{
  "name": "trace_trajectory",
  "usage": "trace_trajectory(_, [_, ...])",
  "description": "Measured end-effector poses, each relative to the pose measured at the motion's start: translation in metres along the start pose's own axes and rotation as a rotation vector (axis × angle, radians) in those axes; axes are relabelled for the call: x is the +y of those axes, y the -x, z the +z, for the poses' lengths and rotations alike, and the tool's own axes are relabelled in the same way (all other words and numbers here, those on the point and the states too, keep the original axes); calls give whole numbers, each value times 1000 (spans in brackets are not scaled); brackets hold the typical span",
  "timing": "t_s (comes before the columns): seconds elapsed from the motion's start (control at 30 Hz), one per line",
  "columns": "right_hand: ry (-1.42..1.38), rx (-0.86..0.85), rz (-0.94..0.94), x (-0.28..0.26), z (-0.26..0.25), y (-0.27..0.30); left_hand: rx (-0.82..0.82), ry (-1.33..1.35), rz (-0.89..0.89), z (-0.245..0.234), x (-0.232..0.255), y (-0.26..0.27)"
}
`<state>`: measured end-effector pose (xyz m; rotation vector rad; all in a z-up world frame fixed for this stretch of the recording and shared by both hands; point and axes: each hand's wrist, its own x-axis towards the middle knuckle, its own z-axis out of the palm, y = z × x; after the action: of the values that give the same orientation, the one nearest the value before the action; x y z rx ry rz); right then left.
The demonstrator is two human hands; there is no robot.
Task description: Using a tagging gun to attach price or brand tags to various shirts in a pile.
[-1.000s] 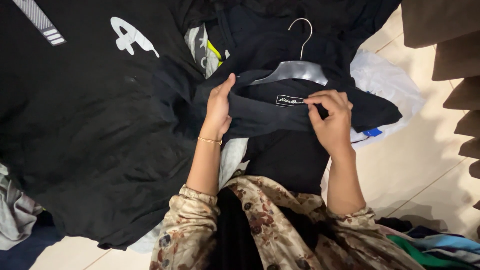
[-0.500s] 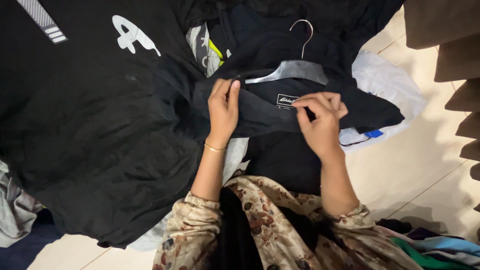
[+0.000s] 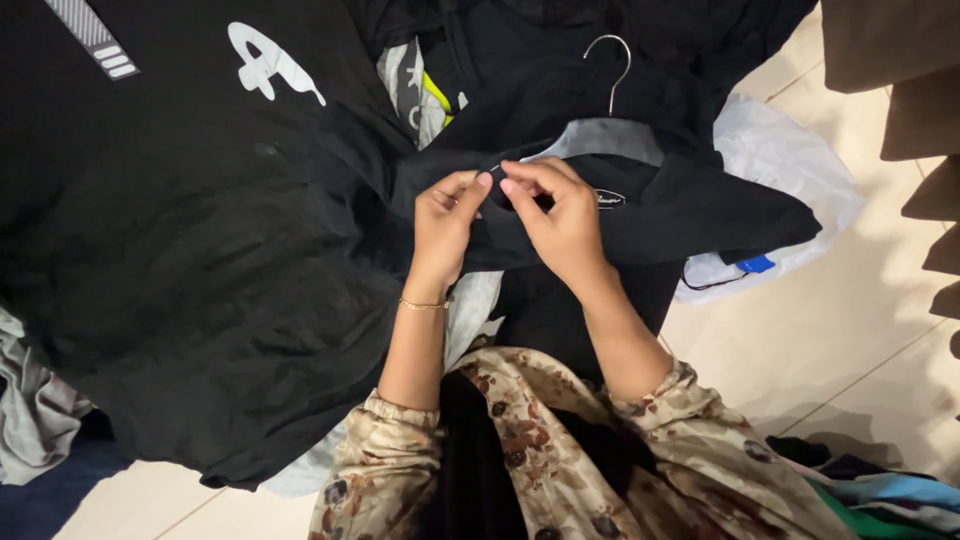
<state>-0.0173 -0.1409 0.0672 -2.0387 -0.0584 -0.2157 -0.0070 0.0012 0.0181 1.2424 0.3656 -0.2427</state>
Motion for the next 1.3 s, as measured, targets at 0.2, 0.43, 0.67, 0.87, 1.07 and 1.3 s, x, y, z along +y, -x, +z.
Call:
trace_trajectory(0.2, [-16,12,49,14,9,-1,-36,-44,-21,-6,-11,0])
trace_trajectory(0.43, [-596,179,376,17,0,0,-41,23,-70,-10,-21,2])
trace_trajectory(0.67, [-269,64,290,10,-17,14,-108,22,-65,-7,-18,7])
trace_trajectory(0.87, [-283,33,329,13,-43,31,-115,10,-77,-12,-27,6])
trace_trajectory(1.07, [125,479,79,37,-197,23,-154,-13,-100,-18,-21,2])
trace_trajectory(1.3, [116,470,692,201,-305,58,-170,182,-214,-28,-23,-2])
